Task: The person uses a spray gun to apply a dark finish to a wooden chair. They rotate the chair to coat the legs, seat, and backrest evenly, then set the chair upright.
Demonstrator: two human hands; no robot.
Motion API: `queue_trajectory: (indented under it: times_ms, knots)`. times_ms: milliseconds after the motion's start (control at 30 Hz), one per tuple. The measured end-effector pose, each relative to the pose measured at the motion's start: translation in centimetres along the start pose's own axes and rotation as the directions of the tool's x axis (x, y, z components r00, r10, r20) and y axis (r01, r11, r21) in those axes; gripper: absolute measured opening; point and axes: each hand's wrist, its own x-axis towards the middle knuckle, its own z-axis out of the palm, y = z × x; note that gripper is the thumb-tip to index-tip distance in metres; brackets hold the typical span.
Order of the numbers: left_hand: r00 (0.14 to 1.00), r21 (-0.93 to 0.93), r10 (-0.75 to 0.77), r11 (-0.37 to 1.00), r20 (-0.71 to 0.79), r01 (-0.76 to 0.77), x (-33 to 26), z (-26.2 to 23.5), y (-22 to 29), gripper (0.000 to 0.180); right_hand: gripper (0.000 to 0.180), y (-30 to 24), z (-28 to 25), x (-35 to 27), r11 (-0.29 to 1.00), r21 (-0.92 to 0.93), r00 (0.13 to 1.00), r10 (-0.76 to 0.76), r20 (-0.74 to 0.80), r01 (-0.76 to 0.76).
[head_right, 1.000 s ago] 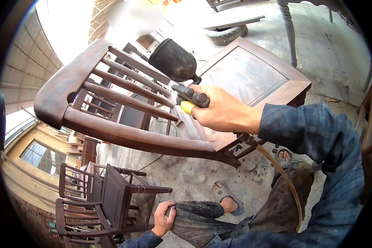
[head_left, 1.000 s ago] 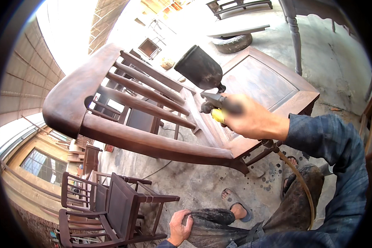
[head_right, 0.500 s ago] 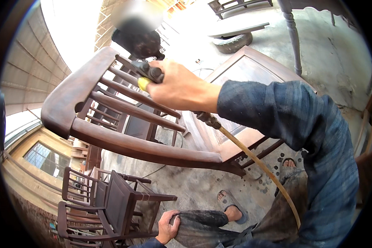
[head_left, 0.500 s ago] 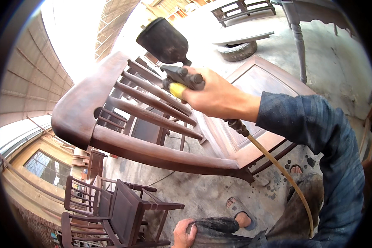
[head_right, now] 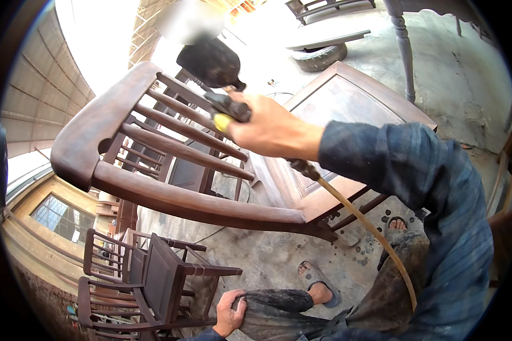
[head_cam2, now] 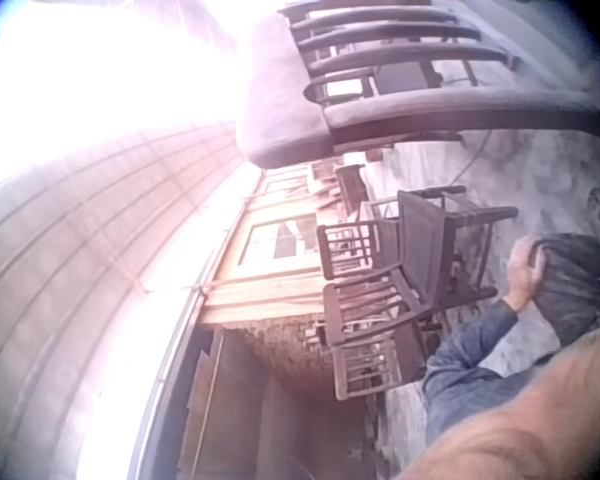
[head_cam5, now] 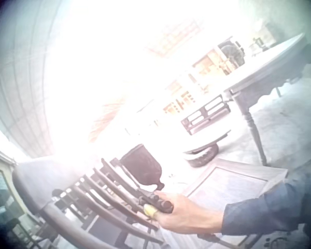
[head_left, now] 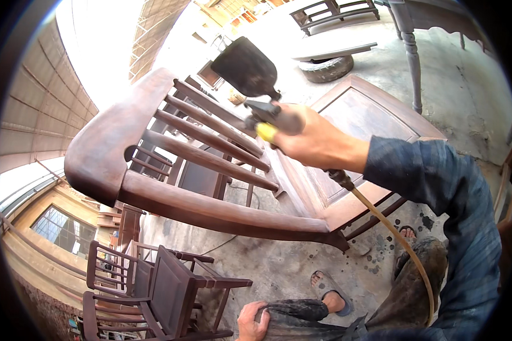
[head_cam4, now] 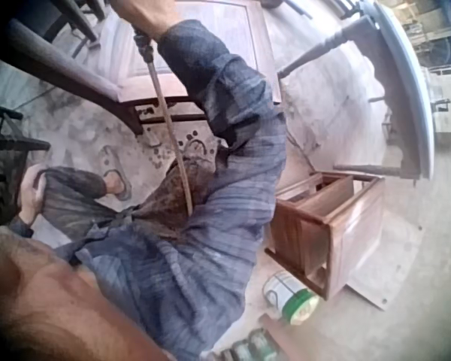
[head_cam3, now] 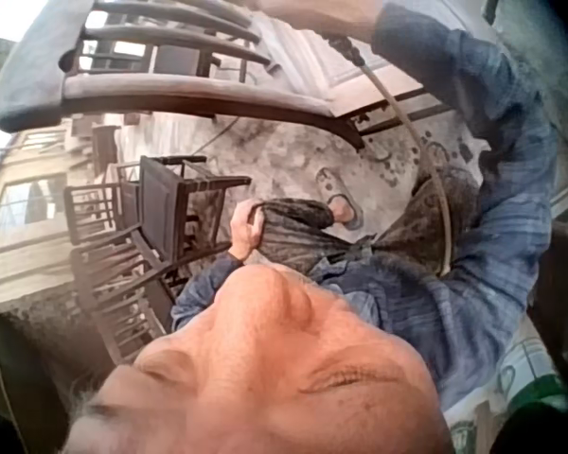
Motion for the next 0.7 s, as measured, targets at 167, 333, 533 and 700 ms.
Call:
queue_trajectory:
  times_ms: [167, 333, 533, 700]
  knots:
    - [1.0, -0.021, 0.024, 1.0, 0.007, -0.023, 0.8, 0.5, 0.0, 0.022, 0.019, 2.9, -1.2, -3.1, 0.992, 0.008, 0.992, 0.123, -0.02, -0.123]
    - [1.0, -0.005, -0.002, 1.0, 0.012, 0.002, 0.4, 0.1, 0.2, 0.021, 0.02, 3.6, -0.8, -3.6, 0.973, 0.016, 0.973, 0.229, 0.015, -0.229]
    - [0.999, 0.01, -0.015, 1.0, 0.032, 0.015, 0.8, 0.0, 0.4, 0.021, 0.021, 0.0, -1.0, -0.8, 0.992, 0.063, 0.994, 0.108, 0.035, -0.11]
    - [0.999, 0.015, 0.017, 1.0, 0.045, -0.018, 1.3, 0.5, 0.3, 0.022, 0.021, -4.3, -1.0, 3.7, 0.996, 0.069, 0.999, -0.049, -0.002, 0.049]
